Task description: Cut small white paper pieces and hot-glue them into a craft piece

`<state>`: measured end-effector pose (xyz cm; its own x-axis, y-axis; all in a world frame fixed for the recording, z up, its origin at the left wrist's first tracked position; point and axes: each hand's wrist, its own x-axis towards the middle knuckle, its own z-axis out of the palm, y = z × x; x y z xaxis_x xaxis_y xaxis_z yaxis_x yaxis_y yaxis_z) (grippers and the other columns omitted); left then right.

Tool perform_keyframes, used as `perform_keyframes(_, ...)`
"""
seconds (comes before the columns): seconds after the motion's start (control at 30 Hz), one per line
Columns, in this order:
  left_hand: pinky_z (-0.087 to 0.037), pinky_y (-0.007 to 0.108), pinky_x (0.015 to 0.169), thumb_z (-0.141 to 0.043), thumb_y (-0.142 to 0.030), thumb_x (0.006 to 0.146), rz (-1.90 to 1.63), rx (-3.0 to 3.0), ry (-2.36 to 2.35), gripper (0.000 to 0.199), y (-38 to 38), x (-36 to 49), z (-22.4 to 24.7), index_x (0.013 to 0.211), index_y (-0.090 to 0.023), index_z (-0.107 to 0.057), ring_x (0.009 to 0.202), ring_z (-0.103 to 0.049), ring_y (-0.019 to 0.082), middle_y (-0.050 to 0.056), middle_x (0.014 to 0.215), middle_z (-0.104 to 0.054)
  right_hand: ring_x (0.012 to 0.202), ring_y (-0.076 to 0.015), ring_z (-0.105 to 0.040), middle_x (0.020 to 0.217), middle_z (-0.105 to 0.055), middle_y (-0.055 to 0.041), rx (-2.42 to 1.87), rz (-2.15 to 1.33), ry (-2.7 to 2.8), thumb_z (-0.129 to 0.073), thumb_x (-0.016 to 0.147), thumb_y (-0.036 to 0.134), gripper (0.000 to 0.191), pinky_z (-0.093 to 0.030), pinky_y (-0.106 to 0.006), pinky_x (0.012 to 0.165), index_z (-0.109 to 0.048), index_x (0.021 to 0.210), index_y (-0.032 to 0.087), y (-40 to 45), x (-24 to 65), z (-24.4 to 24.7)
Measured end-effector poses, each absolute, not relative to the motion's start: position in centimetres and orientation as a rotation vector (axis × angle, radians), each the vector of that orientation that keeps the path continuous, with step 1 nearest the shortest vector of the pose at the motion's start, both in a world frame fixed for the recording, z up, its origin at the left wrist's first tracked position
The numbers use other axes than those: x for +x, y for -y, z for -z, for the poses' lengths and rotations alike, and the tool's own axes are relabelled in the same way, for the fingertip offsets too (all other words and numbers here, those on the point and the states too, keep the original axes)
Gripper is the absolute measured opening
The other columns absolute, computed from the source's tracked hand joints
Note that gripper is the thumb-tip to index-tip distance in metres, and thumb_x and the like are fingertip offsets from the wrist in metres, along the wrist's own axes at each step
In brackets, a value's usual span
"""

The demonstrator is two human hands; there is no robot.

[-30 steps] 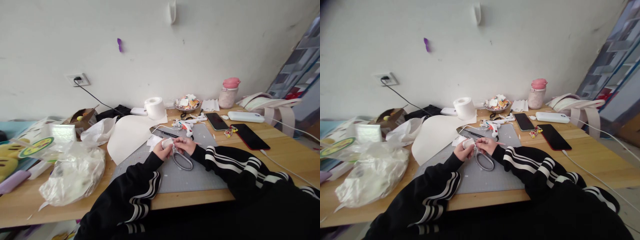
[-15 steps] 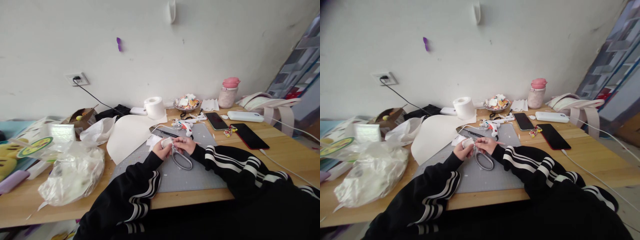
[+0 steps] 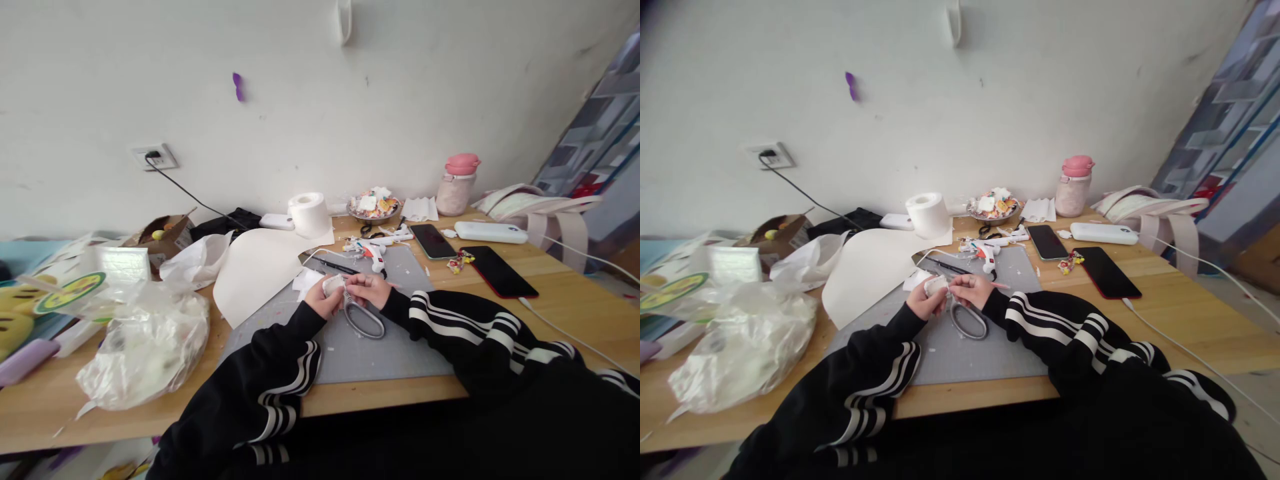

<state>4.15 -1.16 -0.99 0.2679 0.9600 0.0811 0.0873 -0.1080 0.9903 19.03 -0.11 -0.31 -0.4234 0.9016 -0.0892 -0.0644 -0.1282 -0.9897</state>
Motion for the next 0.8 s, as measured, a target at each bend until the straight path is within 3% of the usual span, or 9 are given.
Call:
perform_keyframes(0.37, -0.026, 0.019, 0.028, -0.061, -0.051, 0.065, -0.950, 1.470, -1.011, 0.037, 1.42, 4.25, 0.83, 0.073, -0.019, -0.043, 0.027, -0.037, 0.006, -0.008, 0.037, -0.047, 0.034, -0.0031, -0.037, 0.042, -0.048, 0.0078, -1.011, -1.617, 1.420, -0.065, 0.057, 0.035, 0.025, -0.026, -0.017, 0.034, -0.049, 0.062, 0.016, 0.31, 18.84, 0.55)
perform_keyframes(0.57, -0.026, 0.020, 0.029, -0.057, -0.052, 0.069, -0.991, 1.463, -0.979, 0.036, 1.27, 4.11, 0.97, 0.077, -0.018, -0.045, 0.027, -0.037, 0.006, -0.009, 0.037, -0.046, 0.033, -0.0049, -0.039, 0.042, -0.048, 0.0078, -0.966, -1.608, 1.359, -0.068, 0.055, 0.042, 0.033, -0.029, -0.019, 0.035, -0.052, 0.067, 0.016, 0.01, 19.04, 0.61)
perform_keyframes(0.8, -0.026, 0.020, 0.029, -0.056, -0.060, 0.065, -1.011, 1.447, -0.954, 0.042, 1.32, 4.20, 0.53, 0.068, -0.020, -0.042, 0.027, -0.037, 0.006, -0.009, 0.035, -0.046, 0.034, -0.0040, -0.040, 0.042, -0.049, 0.0081, -0.987, -1.632, 1.386, -0.070, 0.053, 0.043, 0.036, -0.030, -0.017, 0.035, -0.051, 0.067, 0.016, 0.12, 18.86, 0.67)
